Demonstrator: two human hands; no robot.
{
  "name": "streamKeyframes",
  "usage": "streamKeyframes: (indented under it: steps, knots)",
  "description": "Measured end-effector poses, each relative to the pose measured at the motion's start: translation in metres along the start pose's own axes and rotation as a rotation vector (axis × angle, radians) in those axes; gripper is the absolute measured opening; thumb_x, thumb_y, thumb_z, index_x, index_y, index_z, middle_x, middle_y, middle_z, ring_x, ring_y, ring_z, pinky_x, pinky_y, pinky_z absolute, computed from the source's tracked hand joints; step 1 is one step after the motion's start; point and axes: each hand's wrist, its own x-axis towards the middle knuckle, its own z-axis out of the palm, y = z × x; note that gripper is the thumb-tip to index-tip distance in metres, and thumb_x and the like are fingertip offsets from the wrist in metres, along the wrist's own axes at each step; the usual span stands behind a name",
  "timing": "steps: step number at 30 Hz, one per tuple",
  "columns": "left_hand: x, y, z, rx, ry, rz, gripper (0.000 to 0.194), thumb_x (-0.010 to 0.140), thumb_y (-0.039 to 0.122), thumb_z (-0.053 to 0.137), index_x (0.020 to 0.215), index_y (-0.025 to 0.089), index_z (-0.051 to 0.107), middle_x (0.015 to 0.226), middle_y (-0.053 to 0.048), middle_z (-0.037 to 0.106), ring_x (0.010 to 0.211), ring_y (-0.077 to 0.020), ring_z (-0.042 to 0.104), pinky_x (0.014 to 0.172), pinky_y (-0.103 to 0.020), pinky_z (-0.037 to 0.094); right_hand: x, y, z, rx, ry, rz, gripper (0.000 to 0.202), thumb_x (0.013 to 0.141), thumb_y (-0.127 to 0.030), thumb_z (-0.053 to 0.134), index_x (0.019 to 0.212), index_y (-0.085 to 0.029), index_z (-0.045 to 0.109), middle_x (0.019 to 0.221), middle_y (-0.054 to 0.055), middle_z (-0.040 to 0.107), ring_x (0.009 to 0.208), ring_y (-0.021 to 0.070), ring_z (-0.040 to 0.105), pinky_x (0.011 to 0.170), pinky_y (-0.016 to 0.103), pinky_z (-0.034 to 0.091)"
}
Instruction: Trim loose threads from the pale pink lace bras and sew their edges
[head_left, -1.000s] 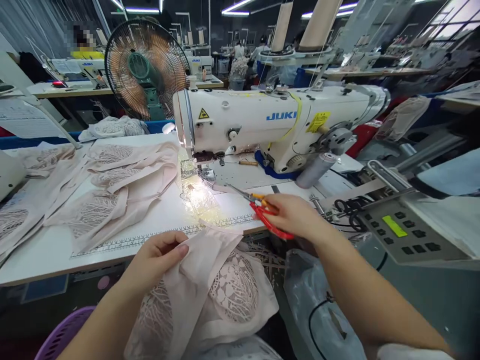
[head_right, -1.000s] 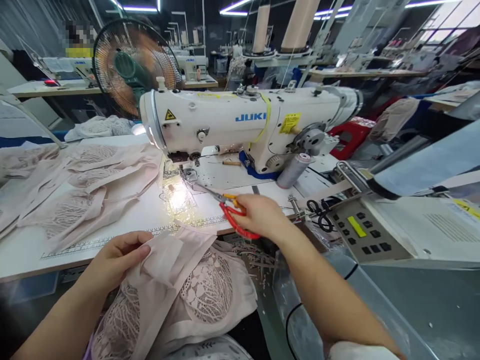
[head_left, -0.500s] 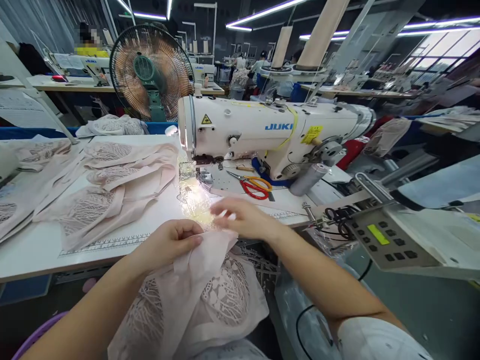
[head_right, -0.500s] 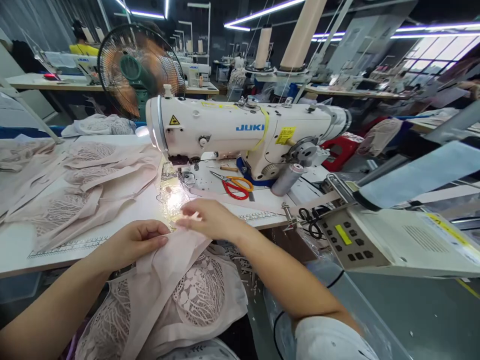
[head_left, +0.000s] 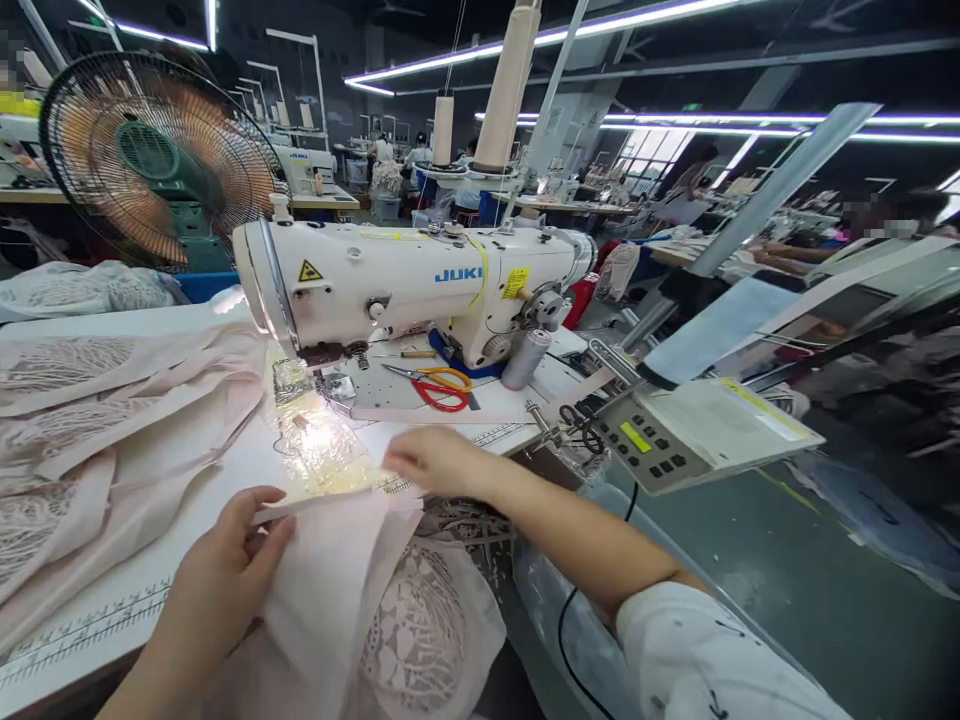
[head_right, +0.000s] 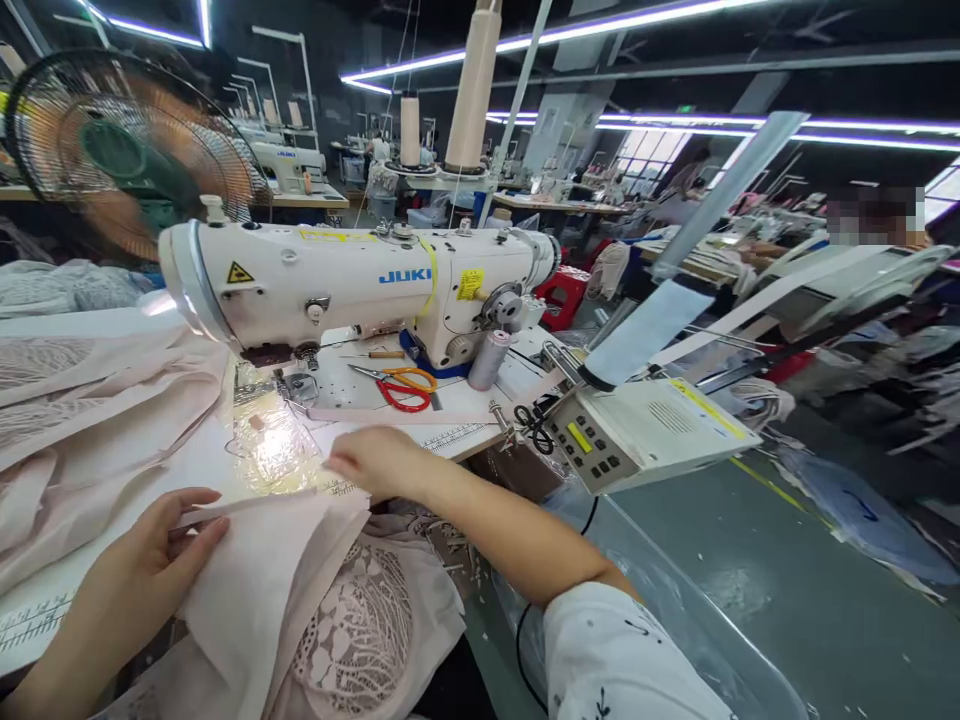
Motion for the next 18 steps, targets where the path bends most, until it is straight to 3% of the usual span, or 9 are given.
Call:
streamKeyframes:
  steps: [2, 5, 8, 11, 14, 16, 18]
  knots:
    - [0.008, -0.012, 0.002, 0.264, 0.130, 0.119, 0.045, 0.082, 0.045, 0.047, 0.118, 0.018, 0.050, 0.055, 0.003, 0.058, 0.047, -0.0198, 0.057, 0.046, -0.027, 0.040, 0.008, 0.028, -0.009, -0.116, 0.114, 0.244, 0.026, 0.094, -0.030, 0.043, 0.101, -0.018, 0.064, 0.104, 0.010, 0.067, 0.093, 0.0196, 0.061, 0.074, 0.025, 0.041]
    - [0.009, -0.028, 0.005, 0.522, 0.323, 0.259, 0.050, 0.088, 0.039, 0.041, 0.130, 0.011, 0.042, 0.074, -0.005, 0.068, 0.042, -0.0185, 0.054, 0.040, -0.028, 0.033, 0.013, 0.072, -0.013, -0.217, 0.124, 0.473, 0.029, 0.090, -0.020, 0.044, 0.109, -0.006, 0.062, 0.106, 0.023, 0.065, 0.094, 0.0292, 0.063, 0.074, 0.033, 0.043]
    - [0.003, -0.036, 0.004, 0.712, 0.517, 0.390, 0.049, 0.088, 0.037, 0.047, 0.129, 0.011, 0.042, 0.101, -0.015, 0.068, 0.049, -0.0181, 0.058, 0.038, -0.028, 0.030, 0.016, 0.102, -0.006, -0.268, 0.068, 0.567, 0.032, 0.089, -0.021, 0.045, 0.107, -0.003, 0.063, 0.107, 0.028, 0.064, 0.099, 0.0337, 0.062, 0.076, 0.036, 0.044]
    - [-0.003, -0.036, -0.003, 0.827, 0.661, 0.500, 0.041, 0.086, 0.033, 0.056, 0.119, 0.010, 0.052, 0.113, -0.020, 0.062, 0.065, -0.0208, 0.063, 0.046, -0.029, 0.041, 0.019, 0.116, 0.002, -0.283, 0.015, 0.591, 0.034, 0.089, -0.027, 0.046, 0.107, -0.004, 0.063, 0.107, 0.025, 0.065, 0.101, 0.0322, 0.062, 0.077, 0.034, 0.045]
    - [-0.008, -0.036, -0.010, 0.816, 0.607, 0.647, 0.012, 0.086, 0.021, 0.055, 0.089, 0.014, 0.064, 0.093, -0.013, 0.067, 0.070, -0.0223, 0.061, 0.060, -0.034, 0.049, 0.021, 0.121, 0.004, -0.283, -0.024, 0.600, 0.033, 0.089, -0.029, 0.047, 0.104, -0.007, 0.065, 0.106, 0.021, 0.067, 0.100, 0.0299, 0.063, 0.075, 0.032, 0.045]
    - [-0.014, -0.039, -0.012, 0.763, 0.506, 0.729, 0.014, 0.087, 0.016, 0.053, 0.081, 0.014, 0.065, 0.084, -0.009, 0.068, 0.074, -0.0223, 0.062, 0.067, -0.035, 0.052, 0.021, 0.123, 0.004, -0.280, -0.041, 0.598, 0.031, 0.088, -0.029, 0.048, 0.102, -0.009, 0.066, 0.105, 0.019, 0.069, 0.099, 0.0283, 0.064, 0.074, 0.030, 0.045]
    - [-0.022, -0.043, -0.011, 0.731, 0.451, 0.759, 0.016, 0.088, 0.015, 0.051, 0.086, 0.011, 0.066, 0.088, -0.011, 0.069, 0.082, -0.0225, 0.063, 0.076, -0.035, 0.053, 0.021, 0.124, 0.005, -0.279, -0.048, 0.593, 0.029, 0.086, -0.029, 0.051, 0.100, -0.010, 0.067, 0.104, 0.017, 0.069, 0.098, 0.0273, 0.065, 0.072, 0.029, 0.045]
